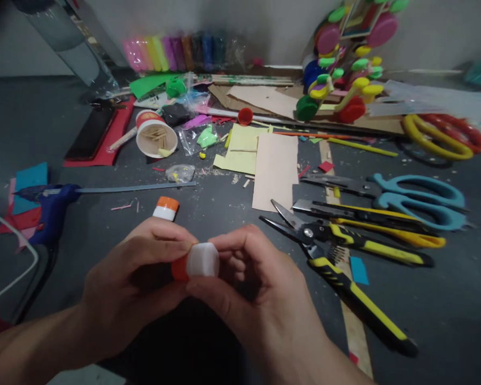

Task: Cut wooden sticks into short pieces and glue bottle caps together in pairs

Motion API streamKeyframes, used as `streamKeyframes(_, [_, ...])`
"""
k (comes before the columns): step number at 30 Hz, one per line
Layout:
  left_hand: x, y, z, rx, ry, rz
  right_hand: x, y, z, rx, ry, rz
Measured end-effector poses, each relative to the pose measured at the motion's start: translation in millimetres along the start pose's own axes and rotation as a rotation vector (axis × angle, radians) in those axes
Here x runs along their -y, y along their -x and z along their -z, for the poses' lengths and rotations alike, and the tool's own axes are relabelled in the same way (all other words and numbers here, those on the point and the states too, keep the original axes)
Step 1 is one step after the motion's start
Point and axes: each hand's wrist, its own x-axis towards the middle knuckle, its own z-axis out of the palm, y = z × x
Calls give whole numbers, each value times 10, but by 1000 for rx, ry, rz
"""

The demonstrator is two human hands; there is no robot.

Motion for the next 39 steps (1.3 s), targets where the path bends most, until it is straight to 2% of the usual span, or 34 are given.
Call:
streamKeyframes(10, [3, 2, -36, -28, -27, -48, 39, -5, 24, 65, -63, -70])
streamKeyframes(14, [10, 7, -38, -29, 20, 13, 69, -35, 1, 55, -124, -49])
streamKeyframes(19, [-9, -19, -38, -54, 97, 121, 102, -42, -3, 52, -37, 5])
streamKeyframes(24, [-6, -47, -40, -58, 107, 114, 88, -34, 10, 48, 55, 35])
streamKeyframes(34, [10, -77, -19, -47, 55, 59, 40, -54, -5, 52, -3, 41])
streamKeyframes(39, [4, -38, -42, -48, 70, 113, 35, -24, 12, 59, 22, 21])
